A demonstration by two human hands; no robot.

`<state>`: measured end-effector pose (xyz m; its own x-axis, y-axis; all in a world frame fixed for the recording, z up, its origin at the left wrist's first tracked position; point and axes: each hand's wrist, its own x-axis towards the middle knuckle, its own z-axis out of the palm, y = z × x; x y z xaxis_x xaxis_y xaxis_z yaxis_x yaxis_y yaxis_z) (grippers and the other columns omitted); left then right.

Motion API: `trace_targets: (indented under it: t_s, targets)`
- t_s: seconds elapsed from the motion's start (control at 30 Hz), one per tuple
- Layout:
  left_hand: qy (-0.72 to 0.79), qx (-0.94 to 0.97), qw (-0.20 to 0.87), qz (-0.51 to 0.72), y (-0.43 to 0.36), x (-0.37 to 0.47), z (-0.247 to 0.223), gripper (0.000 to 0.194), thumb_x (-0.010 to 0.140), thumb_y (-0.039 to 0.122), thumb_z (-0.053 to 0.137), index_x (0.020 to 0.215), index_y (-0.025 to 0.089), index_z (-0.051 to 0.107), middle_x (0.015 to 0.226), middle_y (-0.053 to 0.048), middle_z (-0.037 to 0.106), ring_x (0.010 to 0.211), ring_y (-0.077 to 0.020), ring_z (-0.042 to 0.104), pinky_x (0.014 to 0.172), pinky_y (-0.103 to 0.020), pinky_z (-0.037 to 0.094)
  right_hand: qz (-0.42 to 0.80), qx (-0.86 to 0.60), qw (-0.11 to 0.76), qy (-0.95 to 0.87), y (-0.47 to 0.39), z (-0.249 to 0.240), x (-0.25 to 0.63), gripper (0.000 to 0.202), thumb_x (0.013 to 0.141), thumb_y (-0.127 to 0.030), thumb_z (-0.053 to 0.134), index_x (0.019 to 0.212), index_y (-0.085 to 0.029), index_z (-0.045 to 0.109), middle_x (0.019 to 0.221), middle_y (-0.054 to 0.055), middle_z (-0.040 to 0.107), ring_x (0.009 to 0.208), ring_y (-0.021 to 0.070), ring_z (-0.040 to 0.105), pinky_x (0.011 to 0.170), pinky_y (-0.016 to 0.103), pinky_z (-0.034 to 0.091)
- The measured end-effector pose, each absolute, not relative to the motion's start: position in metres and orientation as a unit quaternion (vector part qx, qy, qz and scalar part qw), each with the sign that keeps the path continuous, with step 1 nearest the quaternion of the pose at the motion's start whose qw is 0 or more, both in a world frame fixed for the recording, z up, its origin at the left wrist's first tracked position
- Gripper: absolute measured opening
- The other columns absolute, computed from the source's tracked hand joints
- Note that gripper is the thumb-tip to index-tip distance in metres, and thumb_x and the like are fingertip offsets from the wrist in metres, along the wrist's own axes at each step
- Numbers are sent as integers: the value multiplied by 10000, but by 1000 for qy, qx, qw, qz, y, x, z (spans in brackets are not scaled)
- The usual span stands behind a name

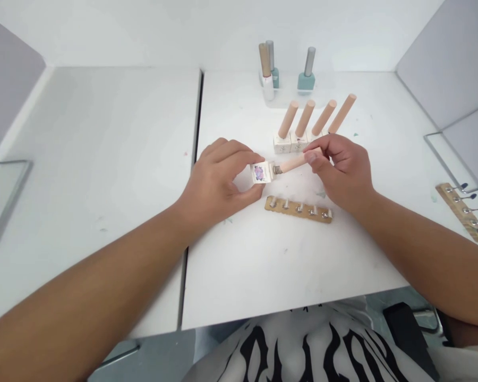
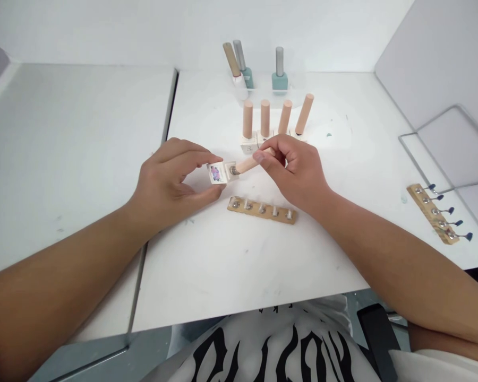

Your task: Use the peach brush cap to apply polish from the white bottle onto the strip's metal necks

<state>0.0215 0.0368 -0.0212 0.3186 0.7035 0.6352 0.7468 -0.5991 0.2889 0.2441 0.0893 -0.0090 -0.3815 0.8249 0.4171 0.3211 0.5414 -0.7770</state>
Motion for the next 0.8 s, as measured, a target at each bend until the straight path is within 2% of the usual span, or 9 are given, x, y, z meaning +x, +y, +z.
trace_targets:
  t_s: [0.17, 0.4, 0.57, 0.8]
  targets:
    - [-447, -809, 21, -381, 36, 21, -22, 265, 743, 209, 700, 982, 247, 594, 884, -8, 636, 774, -175, 552, 665, -337, 483, 333, -378, 413, -758, 91, -9, 247, 210, 864, -356, 590, 734, -192, 604, 578, -44, 469, 542, 66, 399, 529, 235, 362]
    - [-485, -782, -59, -386, 32, 19, -19, 281, 755, 190, 690, 1001, 297, 606, 926, 0, 637, 850, -176, 572, 698, -338, 502, 362, -401, 461, -705, 93, -12, 253, 256, 882, -377, 575, 695, -205, 542, 548, -36, 382, 555, 89, 379, 525, 259, 326]
    - [-504, -762, -95, -395, 30, 18, -17, 249, 764, 196, 671, 981, 305, 616, 935, -4, 640, 890, -190, 585, 695, -357, 510, 399, -410, 448, -687, 88, -10, 254, 282, 885, -416, 563, 686, -217, 553, 538, -22, 416, 520, 100, 367, 491, 277, 310]
    - [-522, -749, -113, -393, 30, 15, -17, 225, 759, 238, 693, 964, 304, 626, 934, 8, 646, 890, -183, 593, 688, -351, 515, 459, -386, 401, -692, 85, -7, 257, 215, 842, -269, 607, 646, -199, 552, 532, -35, 399, 500, 82, 351, 472, 260, 281]
